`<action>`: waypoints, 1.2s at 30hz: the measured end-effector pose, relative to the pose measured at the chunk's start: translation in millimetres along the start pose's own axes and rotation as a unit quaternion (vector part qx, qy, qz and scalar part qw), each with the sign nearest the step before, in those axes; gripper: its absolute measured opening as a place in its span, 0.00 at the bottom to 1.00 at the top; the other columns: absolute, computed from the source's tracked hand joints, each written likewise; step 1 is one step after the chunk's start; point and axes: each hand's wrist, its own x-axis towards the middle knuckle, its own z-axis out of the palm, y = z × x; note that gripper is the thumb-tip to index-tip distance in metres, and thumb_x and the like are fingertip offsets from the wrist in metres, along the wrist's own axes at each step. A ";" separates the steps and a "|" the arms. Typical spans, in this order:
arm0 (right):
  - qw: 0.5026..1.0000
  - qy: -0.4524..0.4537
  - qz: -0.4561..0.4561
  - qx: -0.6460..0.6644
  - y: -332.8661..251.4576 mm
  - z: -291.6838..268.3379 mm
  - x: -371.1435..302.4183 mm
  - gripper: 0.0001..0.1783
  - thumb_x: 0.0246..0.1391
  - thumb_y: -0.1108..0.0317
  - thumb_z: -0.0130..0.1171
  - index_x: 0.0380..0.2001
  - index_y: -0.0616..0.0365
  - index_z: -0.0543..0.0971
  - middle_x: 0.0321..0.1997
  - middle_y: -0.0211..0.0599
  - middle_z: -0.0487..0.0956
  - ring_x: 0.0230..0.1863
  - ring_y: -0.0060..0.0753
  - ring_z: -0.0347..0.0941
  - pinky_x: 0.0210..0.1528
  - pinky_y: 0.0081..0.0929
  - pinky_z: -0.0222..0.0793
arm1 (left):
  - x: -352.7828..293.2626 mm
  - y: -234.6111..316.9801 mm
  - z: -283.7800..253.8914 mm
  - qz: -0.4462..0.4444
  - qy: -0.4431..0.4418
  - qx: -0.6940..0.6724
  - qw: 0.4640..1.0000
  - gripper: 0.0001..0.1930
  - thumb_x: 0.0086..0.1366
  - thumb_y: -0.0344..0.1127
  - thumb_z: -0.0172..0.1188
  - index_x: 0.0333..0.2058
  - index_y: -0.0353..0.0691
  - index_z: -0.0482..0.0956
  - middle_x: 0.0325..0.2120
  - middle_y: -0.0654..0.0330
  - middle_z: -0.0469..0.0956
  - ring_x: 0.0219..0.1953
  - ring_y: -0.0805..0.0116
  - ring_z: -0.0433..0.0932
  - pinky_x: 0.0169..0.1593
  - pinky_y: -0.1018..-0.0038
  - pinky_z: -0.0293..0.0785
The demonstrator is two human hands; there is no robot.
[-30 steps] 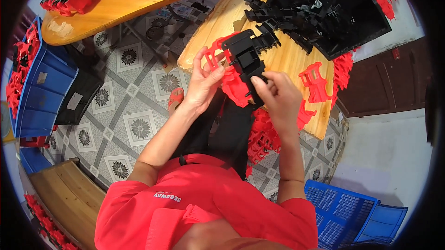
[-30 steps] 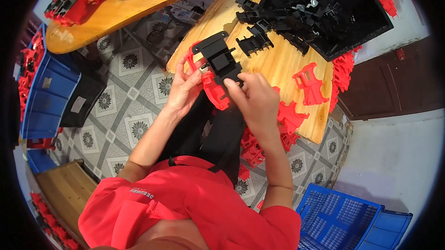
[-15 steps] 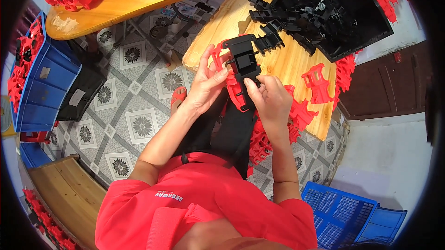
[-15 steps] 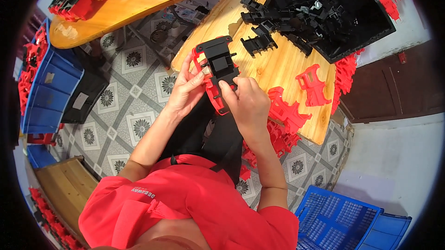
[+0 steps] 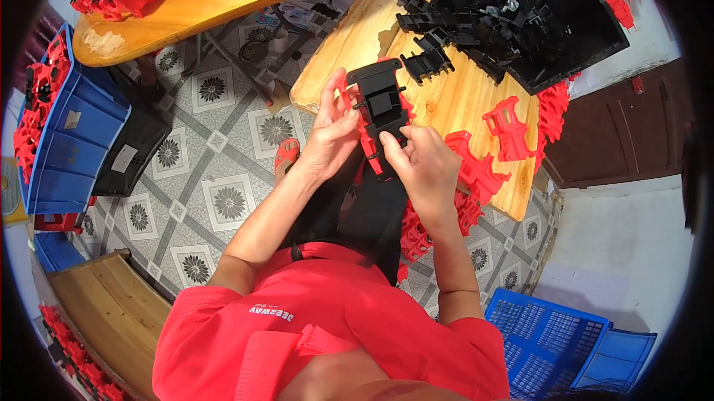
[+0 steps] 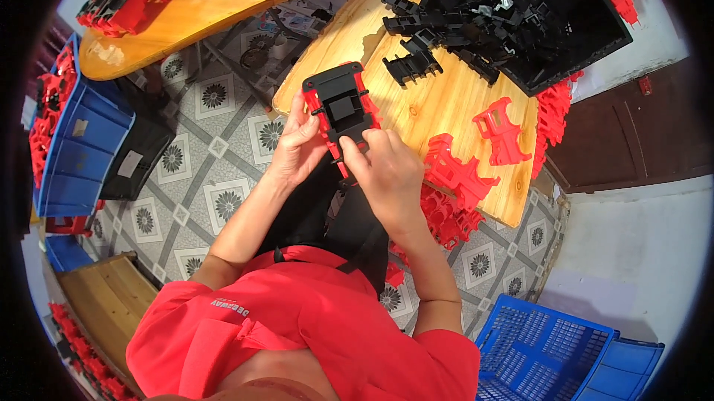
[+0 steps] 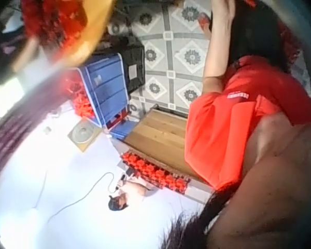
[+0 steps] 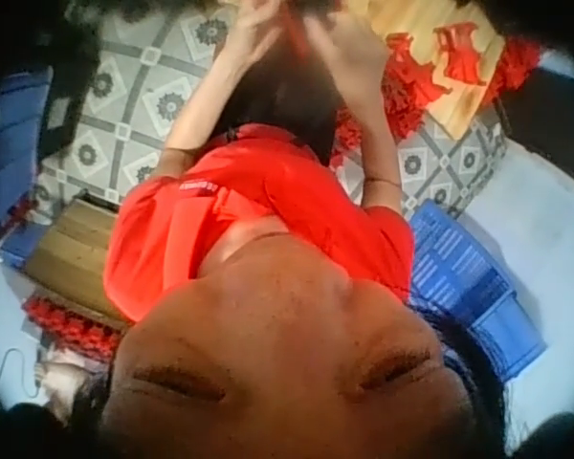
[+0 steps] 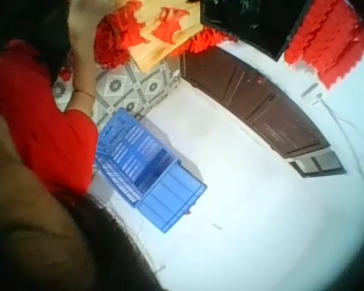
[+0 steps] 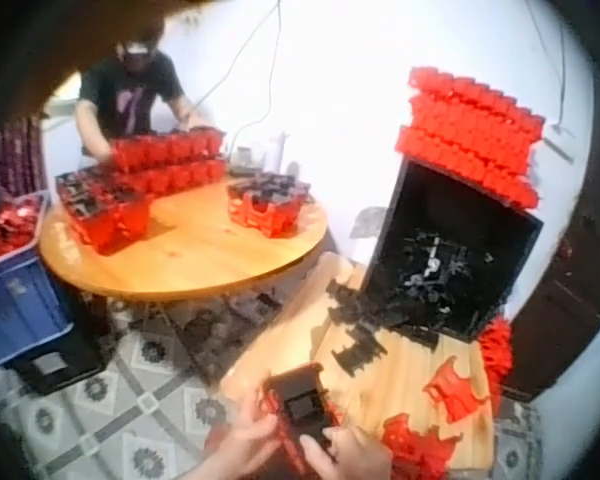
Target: The person carries stacks of red plastic parts from a shelving rack into a workroom. The person then sits at a table and assembles the red plastic parts with black plastic components by hand, placing the assembled items onto the table.
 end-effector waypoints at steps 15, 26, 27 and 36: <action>0.999 0.028 0.006 -0.024 -0.2 -0.7 -8.6 0.15 0.43 0.67 0.71 0.31 0.62 0.76 0.21 0.35 0.73 0.16 0.24 0.68 0.18 0.22 0.65 | 3.5 15.1 6.8 0.003 0.012 0.035 0.999 0.40 0.55 0.23 0.58 0.65 0.42 0.50 0.59 0.55 0.61 0.61 0.59 0.62 0.63 0.59 0.60; 0.997 -0.064 -0.044 -0.022 -1.8 0.8 -6.7 0.14 0.46 0.62 0.69 0.27 0.60 0.78 0.21 0.32 0.73 0.19 0.26 0.71 0.22 0.26 0.65 | 0.6 8.6 10.8 0.052 0.037 0.180 0.982 0.39 0.60 0.53 0.62 0.62 0.45 0.55 0.55 0.58 0.65 0.58 0.64 0.64 0.61 0.66 0.62; 0.998 -0.062 0.002 -0.016 2.4 2.0 -5.2 0.14 0.47 0.63 0.68 0.32 0.61 0.79 0.23 0.35 0.74 0.23 0.29 0.72 0.26 0.25 0.68 | 1.8 8.6 11.0 0.038 0.043 0.173 0.983 0.35 0.61 0.50 0.62 0.61 0.45 0.55 0.53 0.57 0.65 0.56 0.65 0.66 0.59 0.66 0.64; 0.894 -0.151 0.133 0.401 40.1 22.8 50.8 0.22 0.59 0.64 0.59 0.52 0.66 0.73 0.48 0.36 0.74 0.47 0.23 0.71 0.47 0.20 0.68 | 12.6 7.7 18.4 0.091 -0.026 0.425 0.900 0.26 0.67 0.46 0.54 0.57 0.37 0.59 0.50 0.56 0.66 0.54 0.69 0.64 0.58 0.72 0.60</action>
